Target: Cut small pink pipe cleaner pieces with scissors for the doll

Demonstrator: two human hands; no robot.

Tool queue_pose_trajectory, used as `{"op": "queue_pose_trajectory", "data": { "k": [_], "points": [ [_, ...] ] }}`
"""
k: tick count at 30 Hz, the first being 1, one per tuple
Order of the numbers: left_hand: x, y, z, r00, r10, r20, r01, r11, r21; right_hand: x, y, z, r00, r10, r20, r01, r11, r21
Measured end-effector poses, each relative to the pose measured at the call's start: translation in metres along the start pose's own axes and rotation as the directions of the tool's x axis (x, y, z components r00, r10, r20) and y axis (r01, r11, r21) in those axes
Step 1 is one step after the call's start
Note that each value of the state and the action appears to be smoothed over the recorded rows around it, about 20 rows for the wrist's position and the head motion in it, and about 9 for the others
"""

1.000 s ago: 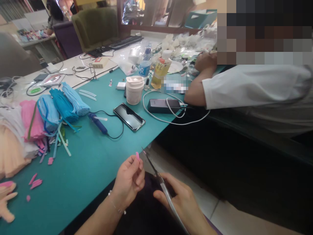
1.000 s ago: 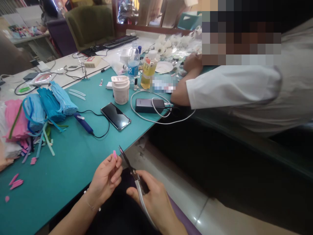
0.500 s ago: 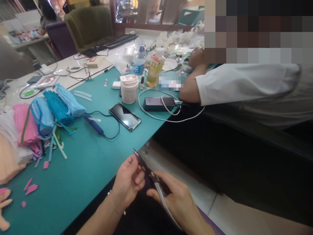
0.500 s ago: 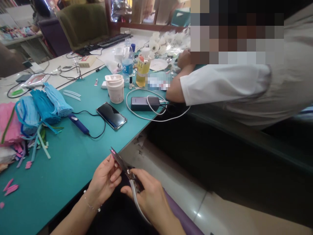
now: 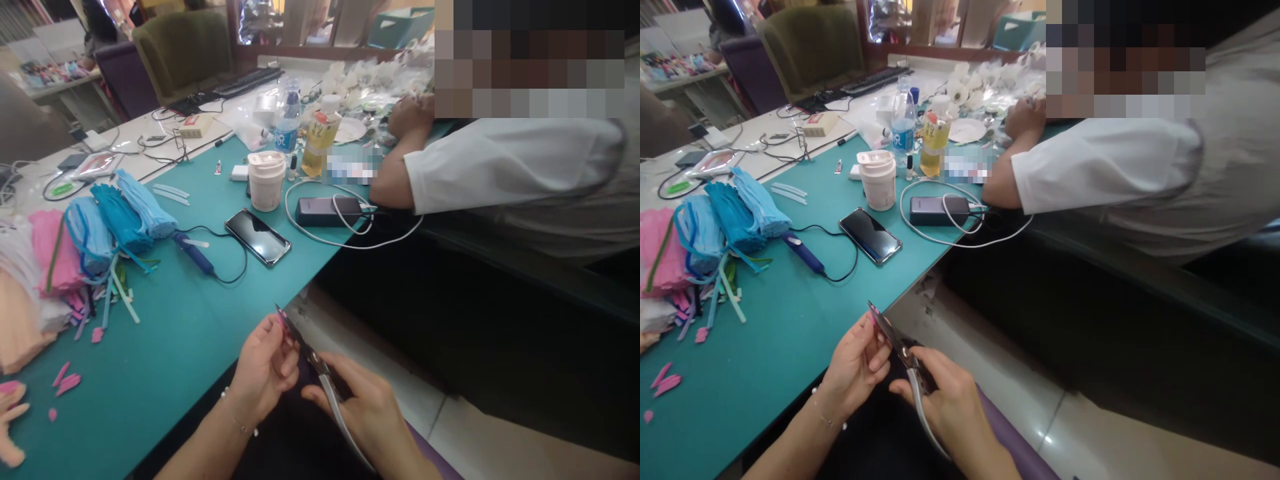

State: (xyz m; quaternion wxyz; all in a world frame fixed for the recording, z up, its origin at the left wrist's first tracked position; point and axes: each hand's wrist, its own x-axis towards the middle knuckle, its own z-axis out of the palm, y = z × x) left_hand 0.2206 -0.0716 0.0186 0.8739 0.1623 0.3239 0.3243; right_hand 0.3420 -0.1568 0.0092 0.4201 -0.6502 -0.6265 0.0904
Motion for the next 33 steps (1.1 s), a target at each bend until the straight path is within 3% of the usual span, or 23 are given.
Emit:
{"op": "queue_pose_trajectory", "data": {
  "k": [4, 14, 25, 33],
  "points": [
    [-0.0005, -0.0016, -0.0015, 0.995, 0.094, 0.030, -0.095, 0.995, 0.033, 0.0012, -0.0014, 0.0003, 1.000, -0.010, 0.007, 0.010, 1.000, -0.004],
    [-0.0017, -0.0006, 0.0017, 0.979, 0.153, -0.136, -0.138, 0.984, 0.116, -0.0030, -0.0007, -0.0003, 1.000, -0.008, 0.006, 0.008, 1.000, -0.013],
    [-0.0015, 0.0022, 0.0036, 0.979, 0.110, -0.171, -0.088, 0.987, 0.133, -0.0077, 0.0013, -0.0005, 0.997, 0.066, 0.040, -0.066, 0.998, 0.007],
    [-0.0019, 0.0027, 0.0031, 0.982, 0.104, -0.159, -0.087, 0.990, 0.110, -0.0041, 0.0009, -0.0017, 0.999, 0.037, 0.039, -0.036, 0.999, -0.025]
  ]
}}
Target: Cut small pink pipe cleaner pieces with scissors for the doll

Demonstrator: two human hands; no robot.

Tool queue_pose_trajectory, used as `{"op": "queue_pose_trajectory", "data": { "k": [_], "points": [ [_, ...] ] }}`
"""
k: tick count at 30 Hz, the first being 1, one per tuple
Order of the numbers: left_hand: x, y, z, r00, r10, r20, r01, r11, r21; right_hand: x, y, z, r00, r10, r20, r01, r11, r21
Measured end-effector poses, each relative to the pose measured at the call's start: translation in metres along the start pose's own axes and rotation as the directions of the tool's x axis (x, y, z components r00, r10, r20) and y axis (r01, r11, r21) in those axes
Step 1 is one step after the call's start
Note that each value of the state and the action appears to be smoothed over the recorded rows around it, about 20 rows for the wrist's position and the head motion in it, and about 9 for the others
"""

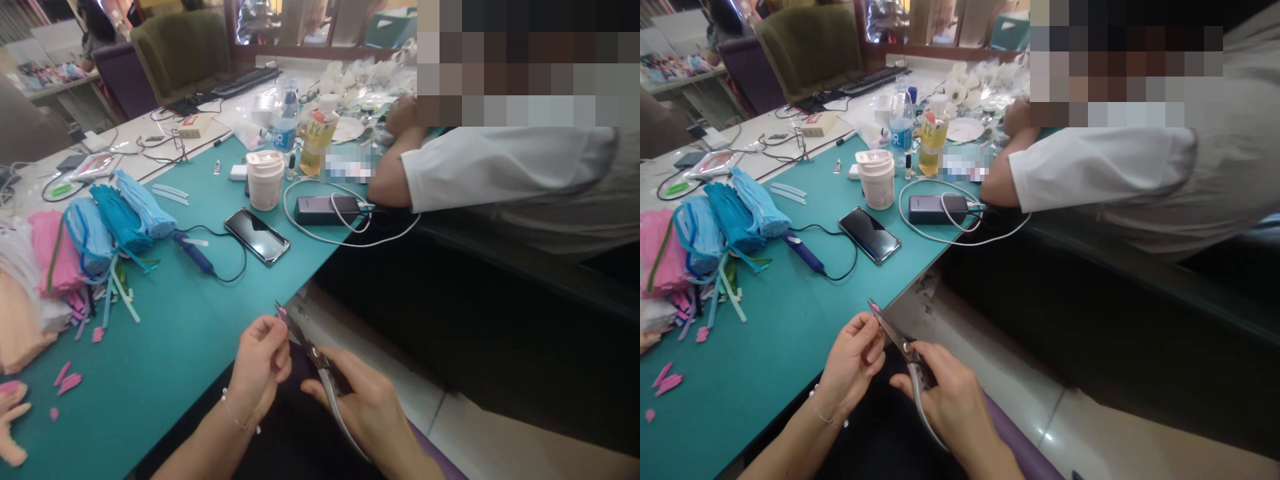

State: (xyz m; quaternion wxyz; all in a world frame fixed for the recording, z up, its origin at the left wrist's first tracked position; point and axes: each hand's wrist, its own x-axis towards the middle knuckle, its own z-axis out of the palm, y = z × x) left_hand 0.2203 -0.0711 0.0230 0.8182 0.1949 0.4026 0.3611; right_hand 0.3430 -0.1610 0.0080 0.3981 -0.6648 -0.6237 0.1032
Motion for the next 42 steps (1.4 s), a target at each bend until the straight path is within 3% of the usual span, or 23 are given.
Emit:
{"op": "queue_pose_trajectory", "data": {
  "k": [10, 19, 25, 33, 42],
  "points": [
    [0.000, 0.002, 0.002, 0.998, -0.057, 0.007, 0.057, 0.998, 0.000, 0.000, 0.002, 0.002, 0.999, -0.035, -0.020, 0.034, 0.999, -0.026],
    [0.001, 0.001, 0.004, 0.999, -0.045, -0.007, 0.045, 0.999, -0.023, -0.003, 0.002, 0.005, 1.000, -0.010, -0.025, 0.010, 1.000, -0.001],
    [0.000, 0.001, 0.006, 0.996, -0.091, 0.015, 0.091, 0.995, -0.044, -0.003, 0.000, 0.003, 0.997, 0.077, 0.001, -0.077, 0.996, 0.043],
    [0.001, 0.002, 0.004, 0.994, -0.094, 0.064, 0.099, 0.992, -0.082, -0.006, 0.014, 0.003, 0.998, 0.055, -0.034, -0.055, 0.998, 0.005],
    [0.003, -0.002, 0.004, 0.992, -0.102, 0.078, 0.110, 0.989, -0.101, 0.000, 0.001, -0.003, 0.998, 0.060, 0.029, -0.061, 0.998, 0.016]
  ]
}}
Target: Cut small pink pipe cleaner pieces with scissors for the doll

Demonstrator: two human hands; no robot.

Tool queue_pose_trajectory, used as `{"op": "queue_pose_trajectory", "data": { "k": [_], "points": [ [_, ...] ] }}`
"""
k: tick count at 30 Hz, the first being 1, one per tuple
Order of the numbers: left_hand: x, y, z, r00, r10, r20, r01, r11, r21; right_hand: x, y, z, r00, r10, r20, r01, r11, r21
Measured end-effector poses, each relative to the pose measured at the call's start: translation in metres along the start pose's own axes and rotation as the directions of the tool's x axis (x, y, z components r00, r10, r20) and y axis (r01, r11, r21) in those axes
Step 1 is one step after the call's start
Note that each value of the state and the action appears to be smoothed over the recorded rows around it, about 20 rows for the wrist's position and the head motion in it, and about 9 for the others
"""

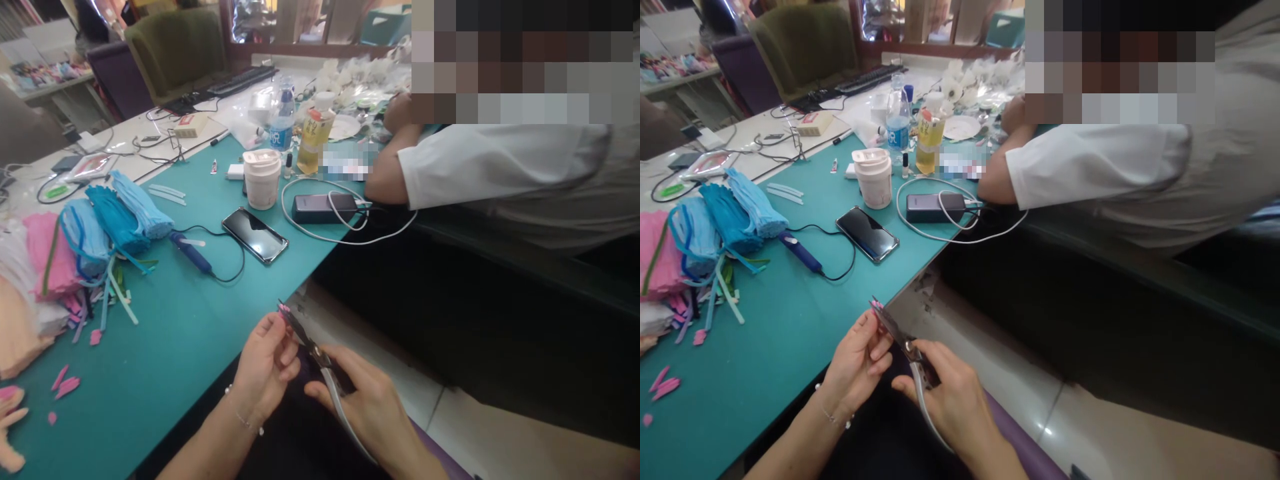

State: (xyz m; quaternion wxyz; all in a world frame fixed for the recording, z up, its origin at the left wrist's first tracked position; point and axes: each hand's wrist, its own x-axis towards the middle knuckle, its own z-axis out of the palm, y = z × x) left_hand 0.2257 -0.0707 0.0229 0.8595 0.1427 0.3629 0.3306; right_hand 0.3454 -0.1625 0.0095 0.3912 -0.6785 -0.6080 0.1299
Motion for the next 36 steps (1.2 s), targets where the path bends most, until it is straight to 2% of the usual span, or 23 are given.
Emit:
{"op": "queue_pose_trajectory", "data": {
  "k": [9, 13, 23, 36],
  "points": [
    [-0.0019, 0.0013, 0.0040, 0.999, -0.046, -0.016, 0.045, 0.999, -0.029, 0.0004, -0.0014, 0.0028, 0.994, -0.089, -0.067, 0.088, 0.996, -0.025],
    [-0.0020, 0.0011, 0.0044, 0.999, -0.047, -0.013, 0.047, 0.999, -0.010, 0.0003, -0.0010, 0.0039, 0.993, -0.093, -0.075, 0.091, 0.995, -0.028],
    [-0.0022, -0.0030, 0.0001, 0.988, 0.140, -0.061, -0.136, 0.988, 0.071, -0.0001, -0.0003, 0.0029, 0.994, -0.081, -0.069, 0.080, 0.997, -0.017],
    [-0.0021, -0.0052, -0.0029, 0.981, 0.191, -0.005, -0.188, 0.970, 0.154, -0.0051, 0.0035, 0.0047, 0.999, -0.004, -0.034, 0.005, 0.999, 0.039]
  ]
}}
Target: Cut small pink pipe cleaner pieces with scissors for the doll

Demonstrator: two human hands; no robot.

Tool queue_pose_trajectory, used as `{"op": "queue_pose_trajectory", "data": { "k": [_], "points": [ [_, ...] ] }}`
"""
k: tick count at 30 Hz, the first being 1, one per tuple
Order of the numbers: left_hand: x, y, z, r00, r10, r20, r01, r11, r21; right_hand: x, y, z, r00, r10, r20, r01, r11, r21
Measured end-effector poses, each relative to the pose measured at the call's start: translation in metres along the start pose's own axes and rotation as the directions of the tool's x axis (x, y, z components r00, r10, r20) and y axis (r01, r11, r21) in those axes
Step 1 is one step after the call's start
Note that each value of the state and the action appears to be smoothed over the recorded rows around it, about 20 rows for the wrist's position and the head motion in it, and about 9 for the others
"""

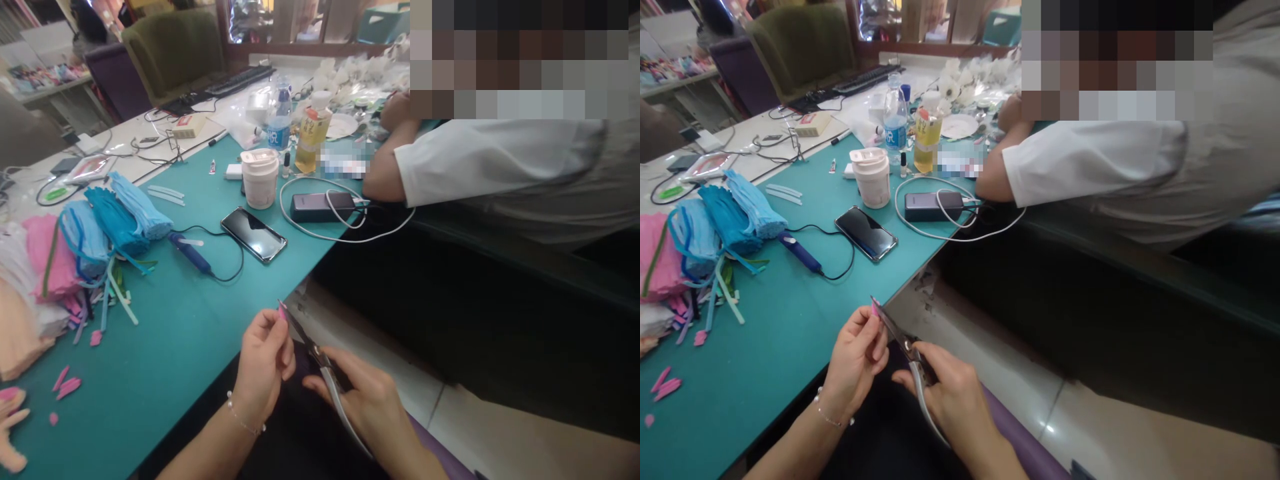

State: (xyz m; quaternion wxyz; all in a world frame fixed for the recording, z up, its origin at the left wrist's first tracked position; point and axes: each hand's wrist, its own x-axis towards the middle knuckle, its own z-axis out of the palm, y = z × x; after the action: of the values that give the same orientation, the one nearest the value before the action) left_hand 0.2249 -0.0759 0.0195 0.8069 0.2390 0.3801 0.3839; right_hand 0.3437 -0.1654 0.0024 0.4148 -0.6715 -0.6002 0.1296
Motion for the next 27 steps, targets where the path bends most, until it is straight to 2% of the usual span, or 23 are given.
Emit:
{"op": "queue_pose_trajectory", "data": {
  "k": [5, 9, 13, 27],
  "points": [
    [-0.001, 0.002, 0.000, 0.998, -0.032, 0.057, 0.033, 0.999, -0.015, -0.003, 0.010, 0.003, 0.999, -0.008, -0.044, 0.009, 1.000, 0.026],
    [-0.001, 0.004, 0.001, 0.995, -0.062, 0.076, 0.067, 0.996, -0.055, -0.003, 0.008, 0.000, 1.000, -0.013, -0.018, 0.013, 1.000, 0.000],
    [-0.001, 0.004, 0.002, 0.991, -0.110, 0.072, 0.117, 0.988, -0.101, 0.001, -0.001, -0.005, 0.999, 0.002, 0.039, -0.001, 1.000, -0.022],
    [-0.003, 0.007, 0.005, 0.971, -0.230, 0.066, 0.238, 0.957, -0.166, 0.003, -0.004, -0.002, 0.995, -0.096, -0.034, 0.094, 0.993, -0.071]
  ]
}}
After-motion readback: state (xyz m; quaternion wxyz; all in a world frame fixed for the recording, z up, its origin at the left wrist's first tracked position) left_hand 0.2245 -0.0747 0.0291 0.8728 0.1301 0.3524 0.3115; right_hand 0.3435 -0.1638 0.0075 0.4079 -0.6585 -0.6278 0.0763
